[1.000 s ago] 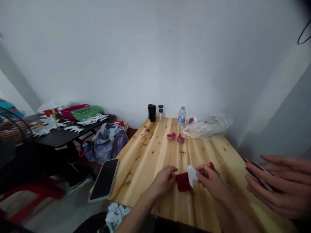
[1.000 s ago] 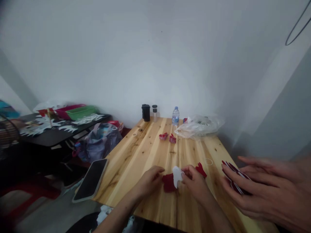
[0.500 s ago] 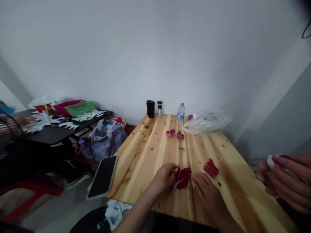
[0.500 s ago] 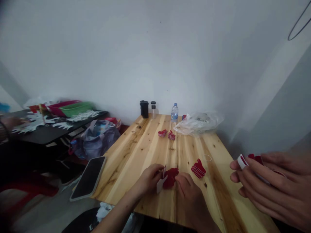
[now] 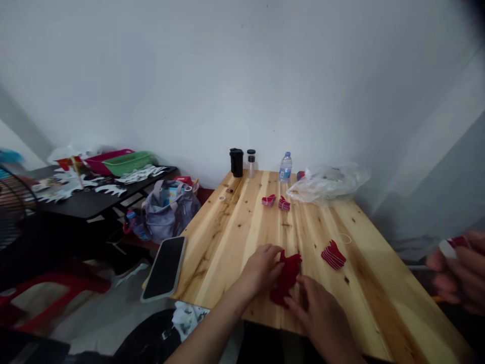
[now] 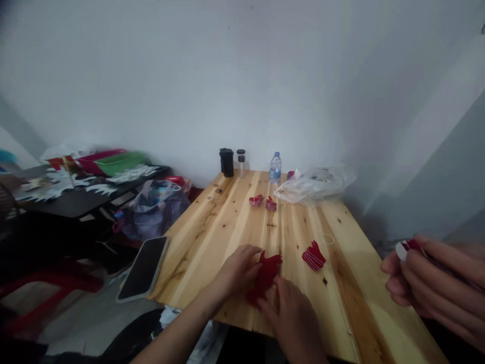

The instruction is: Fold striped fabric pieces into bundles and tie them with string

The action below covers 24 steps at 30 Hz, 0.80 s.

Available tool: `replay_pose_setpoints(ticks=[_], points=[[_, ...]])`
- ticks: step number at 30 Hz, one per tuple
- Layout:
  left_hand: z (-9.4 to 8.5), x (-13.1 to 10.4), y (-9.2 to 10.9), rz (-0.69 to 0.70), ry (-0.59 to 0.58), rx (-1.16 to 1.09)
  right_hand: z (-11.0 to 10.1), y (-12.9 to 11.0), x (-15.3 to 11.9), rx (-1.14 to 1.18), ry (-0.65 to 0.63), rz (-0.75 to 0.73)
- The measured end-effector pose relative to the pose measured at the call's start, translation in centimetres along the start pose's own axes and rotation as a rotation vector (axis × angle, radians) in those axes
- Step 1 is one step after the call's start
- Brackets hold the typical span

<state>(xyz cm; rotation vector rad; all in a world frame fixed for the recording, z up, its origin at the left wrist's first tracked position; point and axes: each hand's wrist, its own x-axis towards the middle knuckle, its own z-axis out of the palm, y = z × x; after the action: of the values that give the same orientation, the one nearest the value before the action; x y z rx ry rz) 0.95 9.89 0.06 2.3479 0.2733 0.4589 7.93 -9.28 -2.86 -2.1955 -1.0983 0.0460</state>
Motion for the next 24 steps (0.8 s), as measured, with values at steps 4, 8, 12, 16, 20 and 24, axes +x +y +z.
replay_pose_setpoints(ticks=[4, 8, 12, 16, 20, 24], points=[[0.4, 1.5, 0.0, 0.025, -0.096, -0.024, 1.7, -1.3, 0.3, -0.086, 0.035, -0.043], [1.1, 2.1, -0.7, -0.001, -0.055, -0.116, 1.8, -0.9, 0.1, 0.074, 0.030, 0.009], [1.8, 2.2, -1.7, -0.079, 0.049, -0.268, 0.5, 0.0, -0.1, 0.377, -0.022, 0.180], [0.0, 2.2, -2.1, -0.111, 0.032, -0.408, -1.0, 0.1, 2.0, 0.514, -0.059, 0.196], [-3.4, 2.4, -1.5, -0.048, -0.094, -0.460, -1.5, 0.2, 5.0, 0.446, -0.147, 0.086], [-3.7, 3.4, 0.1, 0.065, -0.314, -0.383, -1.2, 0.8, 6.2, 0.322, -0.128, -0.017]])
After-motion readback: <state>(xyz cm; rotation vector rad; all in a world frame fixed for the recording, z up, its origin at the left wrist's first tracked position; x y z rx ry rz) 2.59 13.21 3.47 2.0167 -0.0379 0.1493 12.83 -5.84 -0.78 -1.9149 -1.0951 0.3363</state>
